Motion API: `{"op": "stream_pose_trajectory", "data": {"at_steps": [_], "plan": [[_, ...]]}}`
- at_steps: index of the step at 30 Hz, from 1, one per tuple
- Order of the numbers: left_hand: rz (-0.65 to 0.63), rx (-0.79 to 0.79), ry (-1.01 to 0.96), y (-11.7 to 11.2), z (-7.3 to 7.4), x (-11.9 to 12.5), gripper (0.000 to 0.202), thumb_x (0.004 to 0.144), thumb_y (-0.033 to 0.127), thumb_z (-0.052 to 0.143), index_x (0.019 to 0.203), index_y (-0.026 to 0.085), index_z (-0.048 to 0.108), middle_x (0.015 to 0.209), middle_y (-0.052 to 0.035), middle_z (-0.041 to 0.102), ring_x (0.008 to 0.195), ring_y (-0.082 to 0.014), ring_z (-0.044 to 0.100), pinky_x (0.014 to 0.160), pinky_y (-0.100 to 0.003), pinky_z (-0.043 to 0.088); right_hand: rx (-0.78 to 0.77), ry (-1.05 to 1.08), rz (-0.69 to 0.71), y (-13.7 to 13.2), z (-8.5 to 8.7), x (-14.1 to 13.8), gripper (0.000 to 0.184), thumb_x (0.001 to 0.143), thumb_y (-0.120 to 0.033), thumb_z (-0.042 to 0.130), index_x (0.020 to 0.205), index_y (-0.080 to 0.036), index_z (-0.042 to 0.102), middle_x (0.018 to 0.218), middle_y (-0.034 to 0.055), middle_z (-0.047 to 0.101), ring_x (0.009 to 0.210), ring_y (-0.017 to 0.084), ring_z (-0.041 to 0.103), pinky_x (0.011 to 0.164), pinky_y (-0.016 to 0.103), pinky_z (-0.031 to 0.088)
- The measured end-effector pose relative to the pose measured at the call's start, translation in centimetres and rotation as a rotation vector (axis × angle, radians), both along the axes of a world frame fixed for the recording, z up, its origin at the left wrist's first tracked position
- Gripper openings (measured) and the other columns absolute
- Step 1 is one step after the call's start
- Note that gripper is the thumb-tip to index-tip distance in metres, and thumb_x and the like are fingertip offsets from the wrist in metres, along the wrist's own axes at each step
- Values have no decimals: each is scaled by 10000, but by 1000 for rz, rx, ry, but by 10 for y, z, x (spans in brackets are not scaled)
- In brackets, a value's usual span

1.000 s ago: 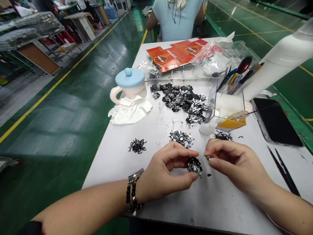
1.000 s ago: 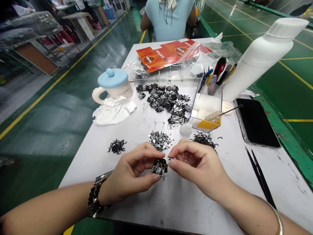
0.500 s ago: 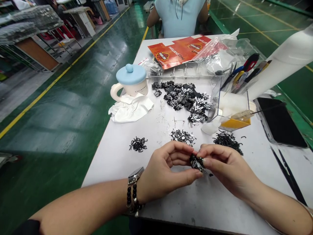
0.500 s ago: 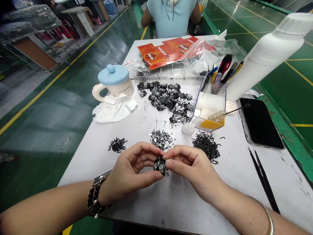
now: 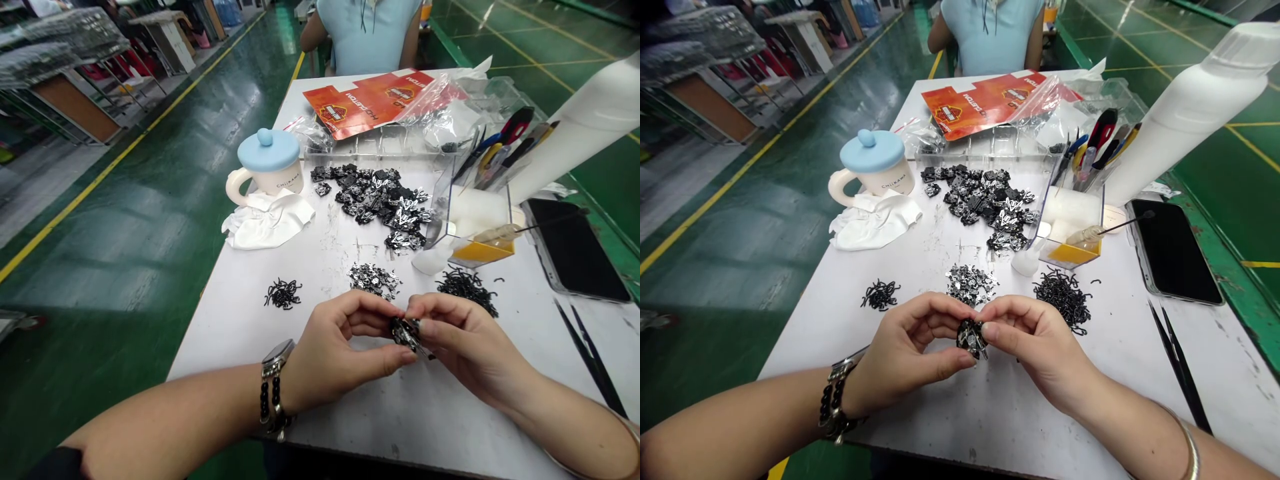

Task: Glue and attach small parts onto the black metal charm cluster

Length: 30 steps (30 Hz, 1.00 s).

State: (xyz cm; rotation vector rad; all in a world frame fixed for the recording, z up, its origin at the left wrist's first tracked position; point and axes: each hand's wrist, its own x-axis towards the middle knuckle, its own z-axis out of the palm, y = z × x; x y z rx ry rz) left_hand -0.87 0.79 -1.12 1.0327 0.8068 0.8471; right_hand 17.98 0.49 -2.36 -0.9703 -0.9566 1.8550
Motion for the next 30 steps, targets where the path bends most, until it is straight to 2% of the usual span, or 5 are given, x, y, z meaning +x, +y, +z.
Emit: {"op": "stream_pose_trajectory", "data": {"at_steps": [5,10,14,21,30], "plan": [[-85,-152,-184,3,-1,-2,326,651,132,797,928,146,627,983,-66,708,930,-151,664,882,-270,517,107,-120,-44,3,-1,4,59,781,-271,725,838,-270,708,731,-5,679,666,80,630,608,123,517],[-165,-376,-475,6,-1,-2,294,674,221,788,913,146,633,950,-86,719,1011,-233,652,954,-404,472,613,-438,-142,7,1,15,137,820,-156,644,904,-262,664,681,-9,629,579,102,584,497,182,481],[-183,-410,-483,6,-1,-2,292,668,209,788,908,149,633,961,-89,721,1022,-241,647,991,-436,438,955,-638,-13,10,11,21,202,839,-62,549,934,-229,611,706,5,625,601,119,582,521,237,472],[-195,-323,-371,10,-4,-4,307,643,203,804,895,148,638,979,-100,721,946,-211,664,932,-384,468,995,-717,114,13,12,23,190,868,-55,500,953,-196,595,790,26,626,707,130,593,615,256,486],[15,-206,-443,37,5,-16,259,682,258,750,900,167,643,895,-40,717,882,-172,662,872,-309,490,1179,-1078,240,5,-7,8,160,889,-144,495,1021,-192,572,915,72,594,822,199,564,709,348,436]]}}
